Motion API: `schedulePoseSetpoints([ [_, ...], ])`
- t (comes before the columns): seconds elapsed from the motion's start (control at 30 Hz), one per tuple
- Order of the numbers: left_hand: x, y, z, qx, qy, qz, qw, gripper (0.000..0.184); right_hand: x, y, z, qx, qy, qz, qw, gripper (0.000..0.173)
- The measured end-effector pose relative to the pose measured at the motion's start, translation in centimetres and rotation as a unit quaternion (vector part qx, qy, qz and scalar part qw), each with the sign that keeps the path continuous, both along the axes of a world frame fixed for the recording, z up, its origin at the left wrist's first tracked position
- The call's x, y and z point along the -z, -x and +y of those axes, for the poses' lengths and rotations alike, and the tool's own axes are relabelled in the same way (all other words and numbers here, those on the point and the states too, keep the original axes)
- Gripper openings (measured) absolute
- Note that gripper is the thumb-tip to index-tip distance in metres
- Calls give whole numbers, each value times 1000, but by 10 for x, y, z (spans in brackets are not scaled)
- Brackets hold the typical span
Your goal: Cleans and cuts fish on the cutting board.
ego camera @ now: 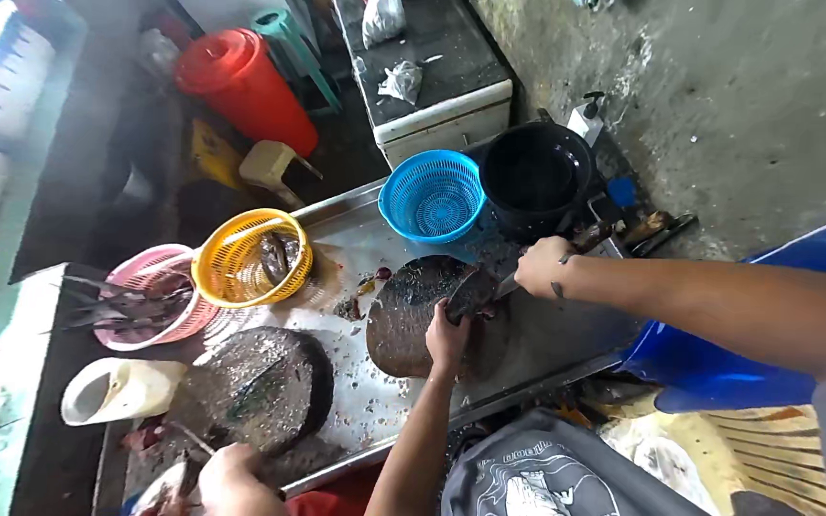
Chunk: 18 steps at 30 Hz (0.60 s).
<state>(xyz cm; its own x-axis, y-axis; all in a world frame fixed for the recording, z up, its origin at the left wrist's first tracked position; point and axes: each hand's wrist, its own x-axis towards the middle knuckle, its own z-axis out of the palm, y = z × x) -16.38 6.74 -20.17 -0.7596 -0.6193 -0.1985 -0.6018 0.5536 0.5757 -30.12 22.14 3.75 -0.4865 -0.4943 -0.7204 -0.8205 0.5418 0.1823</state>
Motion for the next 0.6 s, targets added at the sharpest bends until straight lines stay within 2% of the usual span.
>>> schedulePoseSetpoints([
  [0.07, 7, -8, 11, -75, -16, 45, 996, 67, 19, 24, 23, 71, 60, -45, 995, 24],
  [0.1, 9, -11, 15, -105, -32, 67, 992, 70, 42, 38, 41, 118, 115, -86, 983, 38],
  [0.13, 9, -14, 19, -129, -52, 86, 987, 73, 65, 43, 58, 193, 176, -148, 954, 50],
  [0.17, 11, -17, 24, -152, -72, 103, 980, 75, 81, 34, 73, 298, 220, -234, 899, 55],
  [0.23, 15, -21, 31, -191, -105, 132, 967, 77, 107, 3, 87, 478, 259, -397, 739, 61],
  [0.27, 17, -24, 34, -198, -112, 141, 963, 77, 122, -13, 89, 535, 267, -434, 674, 62],
  [0.3, 18, -28, 34, -199, -115, 145, 962, 76, 138, -27, 88, 576, 283, -429, 635, 61],
  [0.33, 18, -32, 34, -196, -117, 149, 962, 75, 154, -40, 85, 603, 312, -389, 623, 62],
  [0.37, 18, -38, 33, -195, -119, 154, 961, 74, 170, -50, 80, 614, 353, -318, 630, 65],
  [0.43, 16, -43, 31, -207, -123, 184, 953, 73, 203, -57, 71, 607, 434, -180, 641, 67],
  [0.47, 15, -46, 29, -219, -128, 201, 946, 73, 214, -61, 72, 600, 460, -152, 636, 67],
  [0.6, -6, -43, -11, -270, -147, 268, 913, 77, 222, -86, 78, 558, 473, -210, 648, 65],
])
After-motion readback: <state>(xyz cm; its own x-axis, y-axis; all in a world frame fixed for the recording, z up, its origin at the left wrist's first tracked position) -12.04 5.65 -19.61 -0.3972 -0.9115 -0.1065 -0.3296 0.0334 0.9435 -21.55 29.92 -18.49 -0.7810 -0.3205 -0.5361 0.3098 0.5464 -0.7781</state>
